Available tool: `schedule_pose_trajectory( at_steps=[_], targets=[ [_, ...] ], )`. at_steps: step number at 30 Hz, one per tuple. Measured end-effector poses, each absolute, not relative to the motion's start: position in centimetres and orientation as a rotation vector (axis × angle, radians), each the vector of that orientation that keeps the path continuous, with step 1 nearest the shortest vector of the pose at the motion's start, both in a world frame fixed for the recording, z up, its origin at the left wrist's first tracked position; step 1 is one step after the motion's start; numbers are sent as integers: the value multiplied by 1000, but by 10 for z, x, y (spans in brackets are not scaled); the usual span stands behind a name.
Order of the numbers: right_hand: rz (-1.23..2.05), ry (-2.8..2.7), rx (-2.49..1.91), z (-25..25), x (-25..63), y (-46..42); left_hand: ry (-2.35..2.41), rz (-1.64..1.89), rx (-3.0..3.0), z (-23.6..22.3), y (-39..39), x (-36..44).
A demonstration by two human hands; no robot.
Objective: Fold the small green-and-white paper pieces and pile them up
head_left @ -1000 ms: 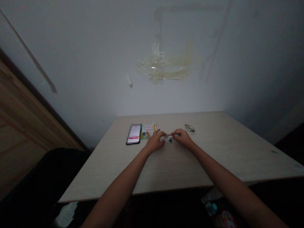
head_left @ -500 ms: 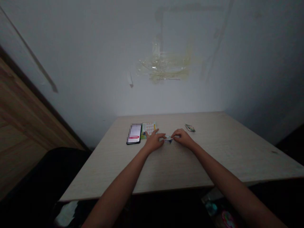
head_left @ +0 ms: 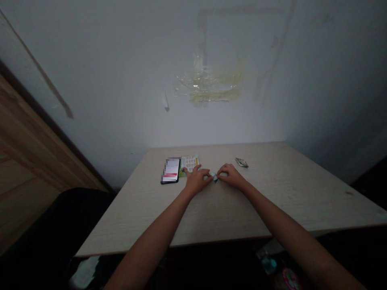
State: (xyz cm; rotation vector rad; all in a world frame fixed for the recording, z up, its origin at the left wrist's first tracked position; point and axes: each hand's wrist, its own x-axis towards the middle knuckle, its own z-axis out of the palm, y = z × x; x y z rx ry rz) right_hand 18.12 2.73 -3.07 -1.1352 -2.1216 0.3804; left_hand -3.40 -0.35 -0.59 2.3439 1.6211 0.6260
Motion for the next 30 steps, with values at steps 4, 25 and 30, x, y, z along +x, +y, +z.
schedule_pose_trajectory(
  at_steps=[4,25,30],
  targets=[
    [362,-2151,-1151,-31,181,28,1638,608,2366,-6,-5,-34],
    [421,-2119,-1180,-35,182,31,1718,605,2380,-8,-11,-24],
    [394,-2104,-1203,-37,181,34,1674,649,2401,-9,-12,-23]
  ],
)
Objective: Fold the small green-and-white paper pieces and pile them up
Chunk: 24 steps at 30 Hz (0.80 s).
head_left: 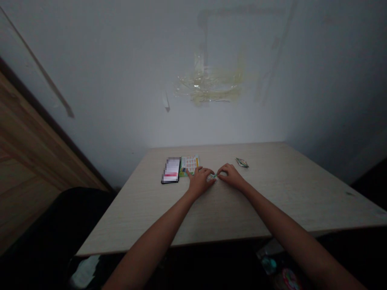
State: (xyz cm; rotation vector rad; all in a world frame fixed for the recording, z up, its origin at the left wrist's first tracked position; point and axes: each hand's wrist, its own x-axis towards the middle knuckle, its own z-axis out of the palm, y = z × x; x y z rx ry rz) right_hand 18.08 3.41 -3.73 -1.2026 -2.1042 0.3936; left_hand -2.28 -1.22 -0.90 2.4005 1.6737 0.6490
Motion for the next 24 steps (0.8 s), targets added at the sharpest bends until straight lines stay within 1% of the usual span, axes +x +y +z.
schedule_pose_trajectory(
  at_steps=[13,24],
  targets=[
    [345,-2101,-1267,-37,177,34,1717,646,2422,-9,-13,-20],
    [378,-2091,-1273,-38,177,34,1808,653,2476,-10,-16,-22]
  ],
)
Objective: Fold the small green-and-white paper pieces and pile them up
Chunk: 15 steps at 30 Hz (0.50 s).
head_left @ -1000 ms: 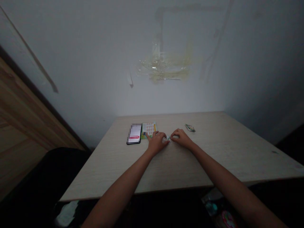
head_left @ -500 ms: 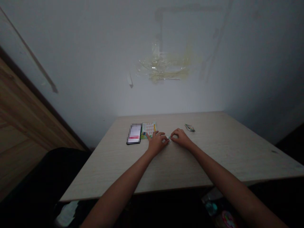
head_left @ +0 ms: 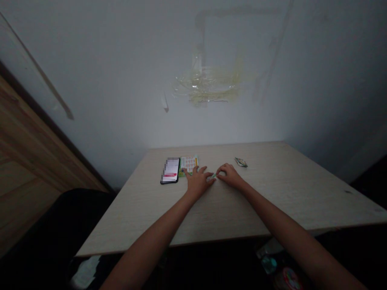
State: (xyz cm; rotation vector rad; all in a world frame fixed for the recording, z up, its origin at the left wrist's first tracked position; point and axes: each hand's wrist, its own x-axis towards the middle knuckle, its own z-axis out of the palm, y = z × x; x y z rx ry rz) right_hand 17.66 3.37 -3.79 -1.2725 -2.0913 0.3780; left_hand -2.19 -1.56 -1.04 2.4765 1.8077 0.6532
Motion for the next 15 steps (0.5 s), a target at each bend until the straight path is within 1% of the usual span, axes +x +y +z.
schedule_pose_trajectory(
  at_steps=[10,15],
  targets=[
    [384,-2098,-1252,-37,177,34,1837,608,2487,-11,-15,-24],
    [327,-2110,-1234,-40,177,33,1868,558,2473,-11,-13,-24]
  ],
)
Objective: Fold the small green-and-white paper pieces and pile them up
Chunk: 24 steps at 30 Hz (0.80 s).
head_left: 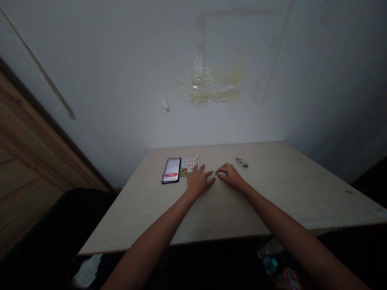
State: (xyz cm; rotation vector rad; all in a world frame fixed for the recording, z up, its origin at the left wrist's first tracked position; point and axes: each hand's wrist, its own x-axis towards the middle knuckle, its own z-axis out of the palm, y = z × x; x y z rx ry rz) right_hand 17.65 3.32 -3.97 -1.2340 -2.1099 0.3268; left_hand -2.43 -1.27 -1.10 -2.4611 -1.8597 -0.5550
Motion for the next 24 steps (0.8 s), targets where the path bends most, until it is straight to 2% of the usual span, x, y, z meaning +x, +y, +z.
schedule_pose_trajectory(
  at_steps=[12,24],
  targets=[
    [79,-2292,-1244,-31,174,26,-1884,-424,-2385,-13,-7,-24],
    [83,-2348,-1049,-26,178,24,-1898,-460,-2369,-12,-10,-25]
  ],
)
